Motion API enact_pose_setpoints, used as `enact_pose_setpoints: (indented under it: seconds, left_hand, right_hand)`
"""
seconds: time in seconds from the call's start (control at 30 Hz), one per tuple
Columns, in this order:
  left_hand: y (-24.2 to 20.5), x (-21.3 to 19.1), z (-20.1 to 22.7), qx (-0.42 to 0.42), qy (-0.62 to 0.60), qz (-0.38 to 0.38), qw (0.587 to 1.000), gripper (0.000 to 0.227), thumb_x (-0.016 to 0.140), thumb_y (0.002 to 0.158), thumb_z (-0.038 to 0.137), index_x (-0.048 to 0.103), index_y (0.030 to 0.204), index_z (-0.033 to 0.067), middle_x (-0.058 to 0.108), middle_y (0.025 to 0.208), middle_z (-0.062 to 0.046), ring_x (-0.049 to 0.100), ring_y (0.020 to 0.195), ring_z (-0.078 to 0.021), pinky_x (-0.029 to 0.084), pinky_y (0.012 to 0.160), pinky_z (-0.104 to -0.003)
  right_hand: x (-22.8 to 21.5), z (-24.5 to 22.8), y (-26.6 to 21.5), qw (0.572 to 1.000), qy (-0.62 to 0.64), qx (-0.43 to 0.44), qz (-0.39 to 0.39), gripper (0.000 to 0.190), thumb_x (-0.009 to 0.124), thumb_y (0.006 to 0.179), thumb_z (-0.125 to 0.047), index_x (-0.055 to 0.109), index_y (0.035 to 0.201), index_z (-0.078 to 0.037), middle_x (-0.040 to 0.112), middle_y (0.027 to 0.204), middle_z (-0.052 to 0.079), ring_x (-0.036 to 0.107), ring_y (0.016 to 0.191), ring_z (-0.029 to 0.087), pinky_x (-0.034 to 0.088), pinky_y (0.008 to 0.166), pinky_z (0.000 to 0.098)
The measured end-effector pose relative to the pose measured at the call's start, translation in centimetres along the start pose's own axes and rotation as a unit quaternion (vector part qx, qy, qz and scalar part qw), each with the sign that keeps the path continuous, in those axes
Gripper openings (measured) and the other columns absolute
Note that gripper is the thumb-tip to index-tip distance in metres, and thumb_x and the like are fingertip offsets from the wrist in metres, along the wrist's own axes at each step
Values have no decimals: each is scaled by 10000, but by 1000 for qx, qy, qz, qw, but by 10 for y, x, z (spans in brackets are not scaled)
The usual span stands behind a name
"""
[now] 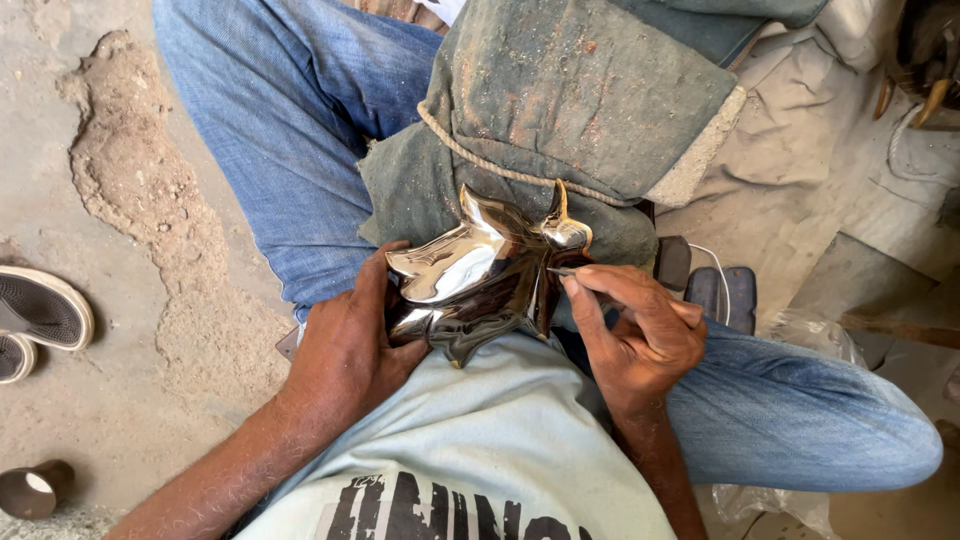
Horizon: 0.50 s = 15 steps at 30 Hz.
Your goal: The person sits cross-legged and uses a small tool to rub and polish the surface of a shiny metallic object held in the left hand. The person repeatedly rotates the object to access different edges and surfaces while continuing to rub with the tool.
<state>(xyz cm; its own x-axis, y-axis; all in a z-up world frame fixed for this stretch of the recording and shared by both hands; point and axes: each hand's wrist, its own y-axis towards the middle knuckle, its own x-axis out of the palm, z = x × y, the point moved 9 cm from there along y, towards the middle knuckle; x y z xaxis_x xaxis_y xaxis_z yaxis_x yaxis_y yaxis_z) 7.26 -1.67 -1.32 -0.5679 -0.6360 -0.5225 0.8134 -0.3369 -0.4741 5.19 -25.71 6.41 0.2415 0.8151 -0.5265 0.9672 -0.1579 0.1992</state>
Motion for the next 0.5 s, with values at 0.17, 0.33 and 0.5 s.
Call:
enact_pose_setpoints:
  seconds: [0.17, 0.33, 0.5]
  left_hand:
    - [1, -1, 2, -6, 1, -7, 1000, 901, 823, 705, 133, 333, 1453, 20, 760, 911, -208, 757, 804, -368, 603, 737, -449]
    - [1, -1, 2, -6, -4, -11, 1000, 916, 838, 702, 141, 331, 1453, 8, 741, 839, -210, 748, 765, -377, 597, 709, -459]
    - [0, -2, 2, -6, 3, -11, 1000, 964, 862, 675, 144, 318, 1459, 3, 706, 756, -204, 719, 718, -399, 573, 668, -488]
  right_hand:
    - [0, -2, -2, 999, 26, -20, -10, 219, 815, 919, 68, 706, 1081, -32, 775, 1048, 119, 653, 692, 37, 327, 466, 137]
    - [0, -3, -4, 999, 25, -32, -21, 217, 810, 905, 75, 707, 1064, -30, 776, 1051, 135, 619, 613, 7, 363, 486, 150]
    - [1, -7, -4, 999, 21, -35, -23, 210, 811, 897, 78, 704, 1044, -27, 777, 1041, 140, 616, 635, 19, 362, 478, 145]
